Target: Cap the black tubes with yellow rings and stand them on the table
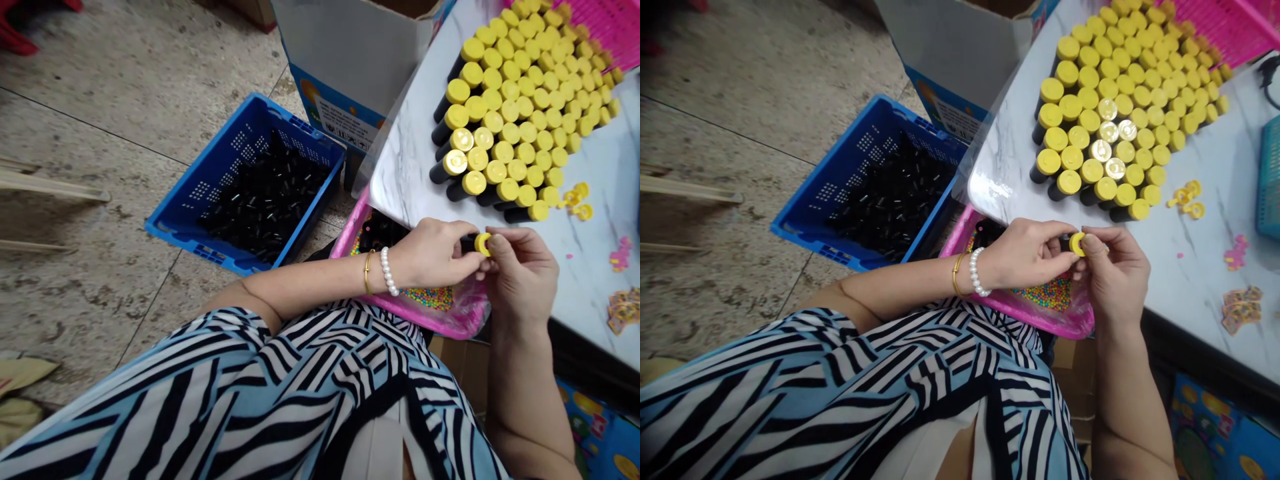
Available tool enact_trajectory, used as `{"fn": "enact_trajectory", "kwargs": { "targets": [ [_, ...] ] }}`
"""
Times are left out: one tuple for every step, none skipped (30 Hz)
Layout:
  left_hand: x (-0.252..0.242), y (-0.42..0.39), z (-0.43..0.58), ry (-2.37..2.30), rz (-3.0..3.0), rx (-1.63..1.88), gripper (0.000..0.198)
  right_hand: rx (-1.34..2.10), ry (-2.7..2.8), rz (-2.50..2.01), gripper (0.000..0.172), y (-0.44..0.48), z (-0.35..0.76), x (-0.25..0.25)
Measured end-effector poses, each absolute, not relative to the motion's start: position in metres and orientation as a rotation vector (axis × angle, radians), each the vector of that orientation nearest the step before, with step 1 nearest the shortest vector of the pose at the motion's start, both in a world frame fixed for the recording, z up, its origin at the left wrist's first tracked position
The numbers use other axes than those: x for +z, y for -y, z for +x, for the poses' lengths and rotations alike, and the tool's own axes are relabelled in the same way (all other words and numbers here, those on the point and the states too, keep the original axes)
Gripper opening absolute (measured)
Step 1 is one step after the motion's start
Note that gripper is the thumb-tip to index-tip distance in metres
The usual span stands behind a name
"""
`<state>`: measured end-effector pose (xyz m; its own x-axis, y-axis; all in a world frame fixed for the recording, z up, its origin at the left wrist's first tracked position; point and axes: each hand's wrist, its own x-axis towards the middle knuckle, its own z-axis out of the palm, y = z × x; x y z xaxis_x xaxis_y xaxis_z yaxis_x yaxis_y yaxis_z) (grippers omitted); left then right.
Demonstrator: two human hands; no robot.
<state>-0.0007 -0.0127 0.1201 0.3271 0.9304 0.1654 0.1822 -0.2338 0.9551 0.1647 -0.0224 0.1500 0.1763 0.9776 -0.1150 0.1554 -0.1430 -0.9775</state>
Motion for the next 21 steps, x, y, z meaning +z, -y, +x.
{"fn": "enact_trajectory", "kwargs": {
  "targets": [
    [0.123,0.012,-0.001,-1.021,1.619,0.977,0.026,1.079,1.151,-1.504,0.034,0.023,0.164,0.149],
    [0.126,0.011,-0.002,-1.02,1.582,0.949,0.027,1.063,1.168,-1.503,0.033,0.024,0.163,0.148],
    [0.128,0.01,-0.003,-1.016,1.544,0.919,0.026,1.034,1.189,-1.5,0.032,0.025,0.162,0.147],
    [0.13,0.009,-0.003,-1.007,1.506,0.889,0.025,0.988,1.215,-1.496,0.031,0.025,0.161,0.145],
    [0.131,0.007,-0.003,-0.992,1.471,0.863,0.022,0.928,1.244,-1.491,0.03,0.025,0.161,0.143],
    [0.131,0.006,-0.003,-0.972,1.446,0.839,0.02,0.863,1.275,-1.487,0.03,0.025,0.16,0.142],
    [0.131,0.006,-0.003,-0.951,1.435,0.821,0.019,0.805,1.31,-1.486,0.029,0.025,0.16,0.14],
    [0.131,0.006,-0.003,-0.938,1.442,0.807,0.019,0.76,1.344,-1.492,0.029,0.026,0.16,0.139],
    [0.13,0.006,-0.003,-0.939,1.467,0.8,0.019,0.735,1.371,-1.506,0.029,0.027,0.16,0.137],
    [0.129,0.008,-0.004,-0.95,1.509,0.802,0.02,0.737,1.384,-1.524,0.03,0.027,0.16,0.136],
    [0.127,0.009,-0.004,-0.969,1.568,0.818,0.022,0.751,1.384,-1.543,0.031,0.028,0.16,0.134],
    [0.126,0.01,-0.004,-0.99,1.649,0.846,0.027,0.764,1.374,-1.558,0.032,0.028,0.16,0.133],
    [0.124,0.011,-0.005,-1.013,1.746,0.883,0.034,0.774,1.358,-1.568,0.034,0.027,0.161,0.132],
    [0.122,0.012,-0.005,-1.039,1.851,0.912,0.041,0.79,1.334,-1.57,0.035,0.027,0.161,0.13],
    [0.121,0.012,-0.004,-1.069,1.951,0.931,0.045,0.814,1.305,-1.563,0.035,0.027,0.162,0.129],
    [0.119,0.012,-0.004,-1.105,2.034,0.937,0.044,0.843,1.27,-1.542,0.036,0.028,0.164,0.129],
    [0.118,0.012,-0.003,-1.144,2.089,0.931,0.04,0.876,1.229,-1.507,0.036,0.029,0.166,0.129],
    [0.118,0.012,-0.003,-1.177,2.118,0.922,0.035,0.918,1.184,-1.46,0.035,0.032,0.169,0.129],
    [0.117,0.012,-0.002,-1.198,2.126,0.919,0.033,0.964,1.144,-1.412,0.033,0.034,0.173,0.13],
    [0.117,0.012,-0.002,-1.204,2.127,0.925,0.032,1.013,1.112,-1.37,0.031,0.036,0.179,0.131],
    [0.116,0.012,-0.001,-1.202,2.127,0.933,0.033,1.062,1.09,-1.341,0.029,0.038,0.185,0.132]
  ]
}}
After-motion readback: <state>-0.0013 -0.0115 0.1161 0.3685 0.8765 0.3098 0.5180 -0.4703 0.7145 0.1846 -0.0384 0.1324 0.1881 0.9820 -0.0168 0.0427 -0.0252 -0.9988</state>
